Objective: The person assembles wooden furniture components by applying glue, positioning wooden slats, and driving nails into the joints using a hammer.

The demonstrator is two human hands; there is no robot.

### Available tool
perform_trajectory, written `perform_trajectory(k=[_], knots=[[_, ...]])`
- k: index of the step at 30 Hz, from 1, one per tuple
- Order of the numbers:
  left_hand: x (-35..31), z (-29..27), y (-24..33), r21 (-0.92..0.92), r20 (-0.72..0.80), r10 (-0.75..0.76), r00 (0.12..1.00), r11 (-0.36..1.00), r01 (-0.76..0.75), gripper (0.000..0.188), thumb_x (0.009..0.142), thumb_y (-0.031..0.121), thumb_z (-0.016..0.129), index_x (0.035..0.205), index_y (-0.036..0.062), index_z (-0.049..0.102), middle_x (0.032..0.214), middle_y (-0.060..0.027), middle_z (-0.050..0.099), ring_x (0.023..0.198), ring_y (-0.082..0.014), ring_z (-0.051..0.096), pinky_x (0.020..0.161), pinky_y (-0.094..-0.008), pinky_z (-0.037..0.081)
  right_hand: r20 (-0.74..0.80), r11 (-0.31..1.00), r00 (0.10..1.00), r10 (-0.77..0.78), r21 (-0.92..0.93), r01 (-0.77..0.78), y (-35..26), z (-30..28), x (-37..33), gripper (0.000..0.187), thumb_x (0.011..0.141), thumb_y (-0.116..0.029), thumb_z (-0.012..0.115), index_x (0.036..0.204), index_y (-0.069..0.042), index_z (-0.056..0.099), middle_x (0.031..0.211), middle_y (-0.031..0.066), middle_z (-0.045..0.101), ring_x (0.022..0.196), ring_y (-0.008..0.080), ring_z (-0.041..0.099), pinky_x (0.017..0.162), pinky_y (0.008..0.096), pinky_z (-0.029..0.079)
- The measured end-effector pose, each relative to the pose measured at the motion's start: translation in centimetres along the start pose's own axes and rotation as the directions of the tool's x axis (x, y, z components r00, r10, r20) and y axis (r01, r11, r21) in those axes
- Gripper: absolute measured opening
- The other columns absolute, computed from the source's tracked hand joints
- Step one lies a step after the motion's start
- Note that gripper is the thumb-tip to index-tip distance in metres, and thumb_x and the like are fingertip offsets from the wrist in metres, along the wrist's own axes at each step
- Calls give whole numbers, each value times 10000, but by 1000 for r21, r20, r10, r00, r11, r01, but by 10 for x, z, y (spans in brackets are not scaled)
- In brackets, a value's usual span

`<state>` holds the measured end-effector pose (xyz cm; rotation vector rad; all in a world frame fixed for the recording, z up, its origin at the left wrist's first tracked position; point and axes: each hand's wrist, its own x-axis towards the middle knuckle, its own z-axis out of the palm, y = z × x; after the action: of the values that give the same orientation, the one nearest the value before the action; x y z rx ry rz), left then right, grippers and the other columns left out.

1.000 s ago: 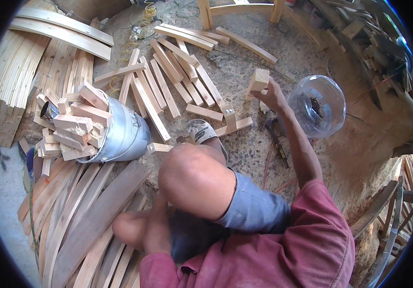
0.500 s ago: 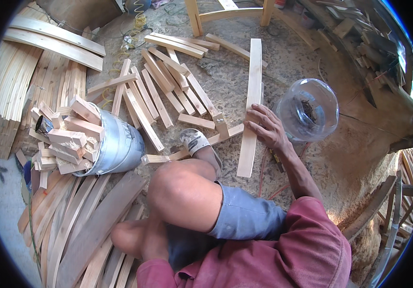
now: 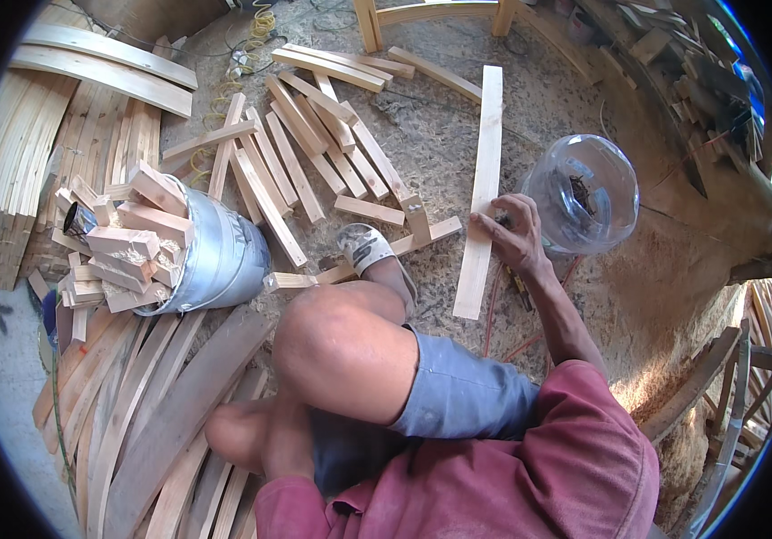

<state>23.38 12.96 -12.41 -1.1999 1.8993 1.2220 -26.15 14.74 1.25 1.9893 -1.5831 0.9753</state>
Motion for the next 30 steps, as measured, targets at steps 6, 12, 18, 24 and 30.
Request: perform_trajectory(k=[6, 12, 18, 24, 30], knots=[[0, 1, -3, -10, -2, -12, 1000, 1000, 12, 404, 878, 398, 606, 1096, 73, 709, 1147, -213, 689, 1107, -373, 647, 924, -444, 515, -6, 999, 999, 42, -6, -42, -3, -3, 1, 575, 631, -88, 878, 1143, -298, 721, 1099, 39, 554, 1025, 259, 562, 851, 412, 516], [-4, 3, -5, -12, 3, -17, 1000, 1000, 17, 395, 871, 395, 613, 1077, 73, 715, 1130, -213, 694, 1093, -372, 654, 913, -444, 519, -12, 996, 996, 86, -8, -86, -1, -3, -5, 552, 626, -70, 872, 1114, -287, 731, 1088, 40, 551, 1023, 268, 564, 820, 396, 532], [-15, 7, -7, -32, 7, -23, 1000, 999, 24, 386, 865, 392, 619, 1058, 74, 721, 1114, -214, 699, 1079, -372, 660, 902, -443, 524, -6, 991, 991, 132, 2, -132, -4, 0, 0, 554, 621, -49, 848, 1115, -269, 727, 1138, 58, 569, 1067, 280, 576, 840, 393, 549], [-28, 3, -3, -57, -15, -23, 1000, 998, 22, 377, 858, 389, 625, 1039, 74, 727, 1098, -214, 705, 1064, -371, 667, 891, -442, 528, 190, 983, 973, 130, -157, -101, 14, 8, 24, 508, 654, -65, 809, 1131, -215, 721, 1249, 69, 596, 1129, 287, 585, 923, 407, 538], [28, -31, -17, -32, -112, -80, 990, 997, 77, 369, 852, 387, 631, 1020, 75, 733, 1082, -214, 710, 1050, -371, 674, 880, -441, 532, 434, 974, 886, 163, -211, -76, 56, 52, 66, 399, 779, -29, 733, 1094, -275, 731, 1316, -8, 595, 1120, 217, 592, 950, 373, 546]])
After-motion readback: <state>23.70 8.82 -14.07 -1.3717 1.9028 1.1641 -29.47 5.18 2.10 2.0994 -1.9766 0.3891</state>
